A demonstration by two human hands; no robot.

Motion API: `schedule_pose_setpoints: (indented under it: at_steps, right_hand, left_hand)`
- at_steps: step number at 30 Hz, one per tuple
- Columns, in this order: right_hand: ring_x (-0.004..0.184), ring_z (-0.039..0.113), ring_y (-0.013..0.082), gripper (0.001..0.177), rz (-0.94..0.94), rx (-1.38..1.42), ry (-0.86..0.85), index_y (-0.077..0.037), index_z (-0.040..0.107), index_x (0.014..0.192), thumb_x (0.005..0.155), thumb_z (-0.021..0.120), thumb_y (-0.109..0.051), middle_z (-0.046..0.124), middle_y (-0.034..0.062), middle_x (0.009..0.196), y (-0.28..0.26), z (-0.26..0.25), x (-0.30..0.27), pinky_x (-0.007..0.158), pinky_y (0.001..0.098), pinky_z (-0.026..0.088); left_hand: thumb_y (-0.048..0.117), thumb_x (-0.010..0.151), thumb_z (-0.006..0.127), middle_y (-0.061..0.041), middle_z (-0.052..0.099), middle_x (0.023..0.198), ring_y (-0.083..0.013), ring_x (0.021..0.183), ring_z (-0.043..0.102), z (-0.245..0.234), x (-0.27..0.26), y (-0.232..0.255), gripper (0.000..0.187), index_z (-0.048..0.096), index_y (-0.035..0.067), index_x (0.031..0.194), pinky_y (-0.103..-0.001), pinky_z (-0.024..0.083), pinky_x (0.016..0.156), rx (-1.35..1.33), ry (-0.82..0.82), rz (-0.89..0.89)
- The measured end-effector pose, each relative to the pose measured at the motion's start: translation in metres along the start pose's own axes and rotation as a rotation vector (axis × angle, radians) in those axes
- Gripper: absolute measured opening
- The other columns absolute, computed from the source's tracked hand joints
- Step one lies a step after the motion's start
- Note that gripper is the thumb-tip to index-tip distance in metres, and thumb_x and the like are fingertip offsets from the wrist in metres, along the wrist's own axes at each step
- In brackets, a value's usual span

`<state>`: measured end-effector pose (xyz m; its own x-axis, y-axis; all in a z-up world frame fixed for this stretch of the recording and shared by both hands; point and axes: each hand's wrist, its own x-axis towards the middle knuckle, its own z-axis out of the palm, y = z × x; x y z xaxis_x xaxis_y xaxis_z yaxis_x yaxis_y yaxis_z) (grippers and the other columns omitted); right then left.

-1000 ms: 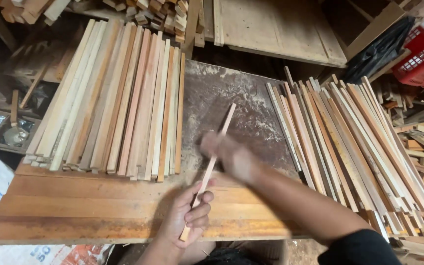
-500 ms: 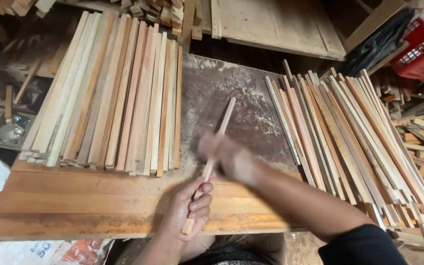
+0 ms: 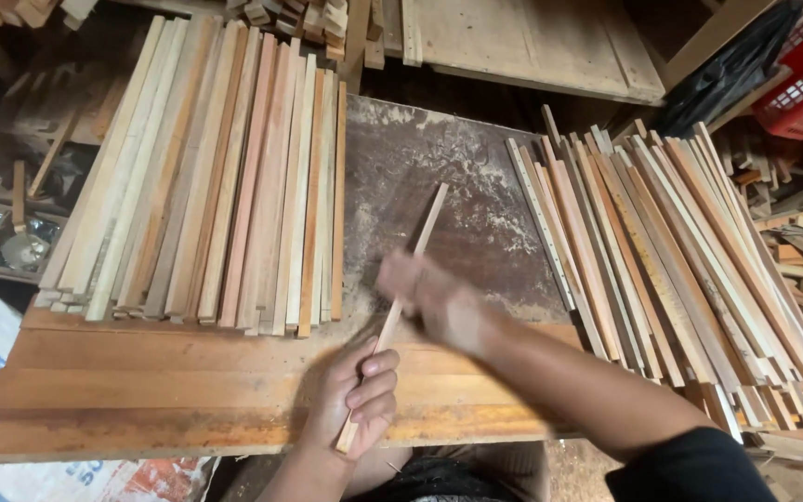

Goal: The person smooths thin wooden strips by hand on a workbench. They pick up a strip, rub it against the surface, and place it back into a pile, repeating this process for multiple pieces.

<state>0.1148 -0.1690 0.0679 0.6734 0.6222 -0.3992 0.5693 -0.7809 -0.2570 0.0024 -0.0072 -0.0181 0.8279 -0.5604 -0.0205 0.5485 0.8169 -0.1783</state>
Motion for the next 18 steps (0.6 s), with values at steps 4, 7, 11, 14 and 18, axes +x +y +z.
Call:
schedule_pose_setpoints:
  at_steps: [4,7,11,14,18]
  right_hand:
    - [0.108,0.035,0.0187,0.06,0.01,0.142,0.593,-0.008,0.051,0.12,0.072,0.033,0.024,0.045,0.0059,0.123,0.08,-0.018,0.043,0.085,0.0306,0.03]
    - [0.148,0.022,0.03,0.087,0.15,0.221,0.585,-0.007,0.048,0.143,0.065,0.027,0.027,0.039,0.0118,0.154,0.12,-0.014,0.067,0.122,0.0435,0.014]
    - [0.079,0.037,0.0109,0.016,-0.716,0.986,0.615,-0.011,0.042,0.091,0.098,0.034,0.001,0.039,-0.0012,0.087,0.062,0.052,0.069,0.069,0.018,0.039]
    - [0.147,0.032,0.0226,0.079,-0.223,-0.227,0.427,-0.014,0.044,0.144,0.073,0.052,0.017,0.036,0.0075,0.157,-0.007,0.046,0.0,0.122,0.0338,0.024]
    - [0.067,0.025,0.0045,0.027,0.323,-0.428,-0.215,-0.022,0.031,0.081,0.101,0.029,-0.004,0.024,-0.0068,0.081,0.038,-0.015,0.057,0.053,0.0134,0.028]
  left_hand:
    - [0.008,0.104,0.052,-0.006,0.057,0.08,0.0005,0.039,0.04,0.002,0.001,-0.002,0.02,0.053,0.009,0.124,-0.014,0.032,0.027,0.021,0.118,0.014]
    - [0.004,0.105,0.052,-0.012,0.061,0.089,-0.0015,0.043,0.048,0.013,0.007,0.002,0.016,0.051,-0.001,0.12,-0.014,0.039,0.028,0.083,0.093,0.058]
    - [0.012,0.111,0.044,-0.018,0.07,0.081,-0.0135,0.052,0.068,0.007,-0.002,0.001,0.039,0.05,-0.021,0.132,-0.021,0.06,0.039,-0.007,-0.036,0.052]
    - [0.013,0.111,0.048,-0.008,0.067,0.079,-0.0066,0.047,0.058,-0.013,0.002,0.001,0.011,0.053,0.006,0.117,-0.017,0.05,0.037,0.068,-0.009,0.059]
    - [0.012,0.106,0.054,-0.005,0.066,0.072,-0.0053,0.042,0.054,-0.007,0.005,-0.003,0.038,0.052,-0.007,0.138,-0.016,0.045,0.032,0.04,0.058,0.047]
